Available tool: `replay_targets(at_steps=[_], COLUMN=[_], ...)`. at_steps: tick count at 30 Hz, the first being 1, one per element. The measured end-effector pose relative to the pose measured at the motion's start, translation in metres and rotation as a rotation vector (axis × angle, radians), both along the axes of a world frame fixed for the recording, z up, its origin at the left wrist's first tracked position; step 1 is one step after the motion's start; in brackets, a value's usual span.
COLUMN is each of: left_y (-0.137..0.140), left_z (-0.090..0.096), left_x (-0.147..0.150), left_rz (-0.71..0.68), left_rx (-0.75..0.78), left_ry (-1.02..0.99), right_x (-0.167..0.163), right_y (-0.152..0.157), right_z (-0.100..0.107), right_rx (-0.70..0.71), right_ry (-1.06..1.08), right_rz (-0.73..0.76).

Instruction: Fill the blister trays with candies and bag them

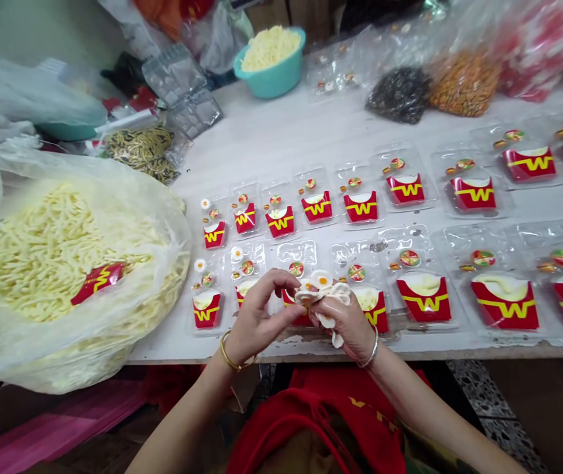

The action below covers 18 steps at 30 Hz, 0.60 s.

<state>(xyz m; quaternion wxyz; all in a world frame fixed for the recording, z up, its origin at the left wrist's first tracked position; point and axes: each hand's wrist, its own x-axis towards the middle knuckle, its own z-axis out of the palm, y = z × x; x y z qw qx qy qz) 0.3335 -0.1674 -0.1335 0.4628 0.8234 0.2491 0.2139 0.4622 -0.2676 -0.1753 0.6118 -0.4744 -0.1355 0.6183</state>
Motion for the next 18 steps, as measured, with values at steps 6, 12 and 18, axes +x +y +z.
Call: replay_targets(at_steps=[6,12,18], left_y=[-0.012,0.033,0.064], left_z=[-0.007,-0.028,-0.063], left_x=[0.007,0.006,0.016], left_rz=[0.129,0.377,0.464], left_rx=[0.278,0.021,0.021], left_ry=[0.064,0.096,0.17], right_x=[0.005,0.016,0.022], right_y=[0.0,-0.007,-0.01], right_z=[-0.002,-0.007,-0.004], right_rx=[-0.002,0.027,0.011], right_ry=[-0.058,-0.104,-0.062], right_rz=[-0.021,0.053,0.031])
